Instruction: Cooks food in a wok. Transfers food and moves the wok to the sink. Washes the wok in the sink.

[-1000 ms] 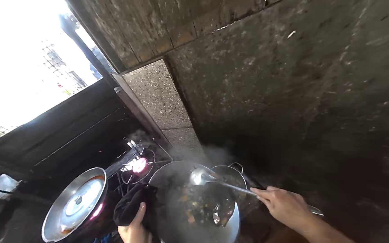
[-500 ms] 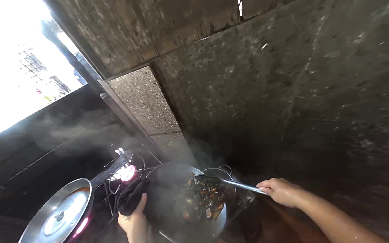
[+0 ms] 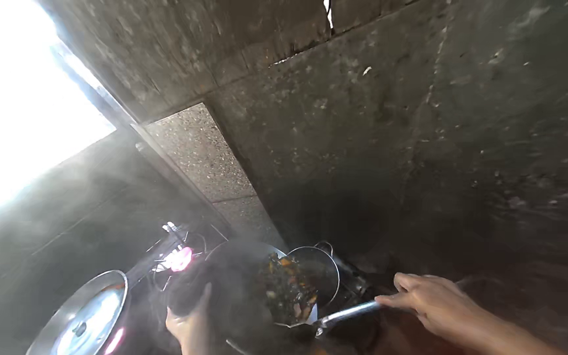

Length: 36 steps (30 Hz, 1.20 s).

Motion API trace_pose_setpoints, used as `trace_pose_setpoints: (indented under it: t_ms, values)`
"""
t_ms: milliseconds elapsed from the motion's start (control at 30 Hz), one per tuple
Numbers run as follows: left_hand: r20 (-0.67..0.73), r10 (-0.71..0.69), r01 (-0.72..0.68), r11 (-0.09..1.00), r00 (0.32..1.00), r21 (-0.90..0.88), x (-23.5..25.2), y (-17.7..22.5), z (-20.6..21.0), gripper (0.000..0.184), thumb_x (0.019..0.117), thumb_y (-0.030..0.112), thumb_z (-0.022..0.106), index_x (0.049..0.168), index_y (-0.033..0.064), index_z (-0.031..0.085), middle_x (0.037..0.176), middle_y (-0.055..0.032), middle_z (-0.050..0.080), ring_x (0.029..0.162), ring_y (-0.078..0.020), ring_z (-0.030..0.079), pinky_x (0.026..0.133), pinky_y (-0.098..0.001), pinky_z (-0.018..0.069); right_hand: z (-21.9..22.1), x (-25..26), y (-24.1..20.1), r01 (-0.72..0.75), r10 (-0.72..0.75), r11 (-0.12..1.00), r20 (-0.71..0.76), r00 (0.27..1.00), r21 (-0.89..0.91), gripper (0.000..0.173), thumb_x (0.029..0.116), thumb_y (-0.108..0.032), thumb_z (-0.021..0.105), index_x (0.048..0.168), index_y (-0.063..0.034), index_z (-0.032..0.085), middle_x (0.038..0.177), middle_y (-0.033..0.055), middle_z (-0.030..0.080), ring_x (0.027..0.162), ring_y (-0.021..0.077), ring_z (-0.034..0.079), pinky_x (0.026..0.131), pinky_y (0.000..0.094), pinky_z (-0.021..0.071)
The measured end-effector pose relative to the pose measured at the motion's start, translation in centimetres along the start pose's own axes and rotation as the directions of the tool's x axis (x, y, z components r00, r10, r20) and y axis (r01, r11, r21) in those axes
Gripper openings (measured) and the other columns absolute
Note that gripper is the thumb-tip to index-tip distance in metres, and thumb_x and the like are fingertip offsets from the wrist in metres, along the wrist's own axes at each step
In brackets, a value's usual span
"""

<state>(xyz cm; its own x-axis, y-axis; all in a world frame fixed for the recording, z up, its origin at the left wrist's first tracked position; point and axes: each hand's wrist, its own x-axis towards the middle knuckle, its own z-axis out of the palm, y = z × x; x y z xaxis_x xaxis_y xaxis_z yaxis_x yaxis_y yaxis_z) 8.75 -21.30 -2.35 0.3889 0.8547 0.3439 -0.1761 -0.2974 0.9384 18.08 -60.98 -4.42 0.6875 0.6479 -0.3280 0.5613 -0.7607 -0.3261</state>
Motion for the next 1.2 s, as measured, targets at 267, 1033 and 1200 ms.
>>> trace_pose_setpoints:
  t_ms: [267, 1033, 1200]
  values:
    - [0.010, 0.064, -0.064, 0.997, 0.998, 0.045, -0.6, 0.8, 0.1, 0.062, 0.0684, -0.011, 0.081, 0.124, -0.0138, 0.054, 0.105, -0.0090, 0.070, 0.094, -0.0036, 0.069, 0.084, -0.0238, 0.0599, 2.5, 2.0, 3.1, -0.059, 0.014, 0.987, -0.279, 0.960, -0.152, 0.061, 0.0925, 0.007, 0.061, 0.132, -0.0376, 0.072, 0.116, 0.0230, 0.068, 0.107, 0.0413, 0.065, 0.094, 0.0567, 0.0490]
    - [0.150, 0.143, -0.157, 0.984, 0.978, 0.084, -0.4, 3.1, 2.4, 0.061, 0.0633, -0.010, 0.081, 0.120, -0.0115, 0.058, 0.104, -0.0080, 0.073, 0.096, -0.0065, 0.071, 0.085, -0.0249, 0.0606, 9.7, -2.0, -0.5, -0.044, 0.138, 0.950, -0.288, 0.948, 0.310, 0.052, 0.0923, 0.004, 0.061, 0.128, -0.0309, 0.075, 0.110, 0.0270, 0.069, 0.098, 0.0470, 0.067, 0.090, 0.0651, 0.0501]
    - [0.197, 0.175, -0.196, 0.976, 0.965, 0.093, -0.5, 3.5, 2.7, 0.063, 0.0603, -0.008, 0.083, 0.118, -0.0116, 0.059, 0.104, -0.0080, 0.074, 0.095, -0.0065, 0.071, 0.086, -0.0244, 0.0606, 10.3, -1.3, 1.1, -0.060, 0.144, 0.975, -0.403, 0.904, 0.212, 0.056, 0.0889, 0.008, 0.061, 0.125, -0.0323, 0.077, 0.106, 0.0269, 0.069, 0.094, 0.0457, 0.069, 0.085, 0.0621, 0.0526]
